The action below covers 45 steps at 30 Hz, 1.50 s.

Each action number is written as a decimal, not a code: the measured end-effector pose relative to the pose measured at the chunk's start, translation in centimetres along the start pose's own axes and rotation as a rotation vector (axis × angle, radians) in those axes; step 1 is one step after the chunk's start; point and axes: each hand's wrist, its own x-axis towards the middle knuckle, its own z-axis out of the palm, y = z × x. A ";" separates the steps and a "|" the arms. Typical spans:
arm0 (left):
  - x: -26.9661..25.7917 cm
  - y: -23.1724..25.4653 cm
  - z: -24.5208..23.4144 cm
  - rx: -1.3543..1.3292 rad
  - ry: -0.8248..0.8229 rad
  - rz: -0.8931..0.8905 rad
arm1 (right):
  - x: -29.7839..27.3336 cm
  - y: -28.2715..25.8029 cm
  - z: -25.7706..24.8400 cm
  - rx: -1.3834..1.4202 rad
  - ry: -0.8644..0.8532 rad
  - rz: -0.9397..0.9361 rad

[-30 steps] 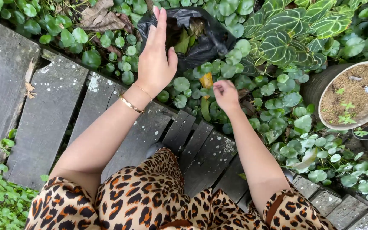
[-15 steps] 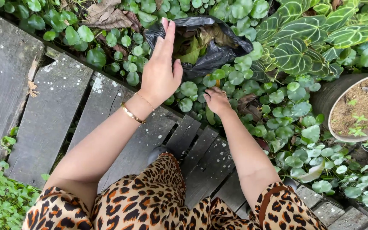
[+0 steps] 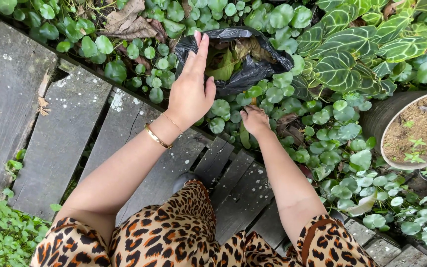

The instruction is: Picking up dry leaves and putting them into a trash bag.

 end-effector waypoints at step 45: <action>-4.6 3.0 0.0 0.048 -0.072 0.050 | -10.2 -8.9 -17.9 1.662 0.022 -0.230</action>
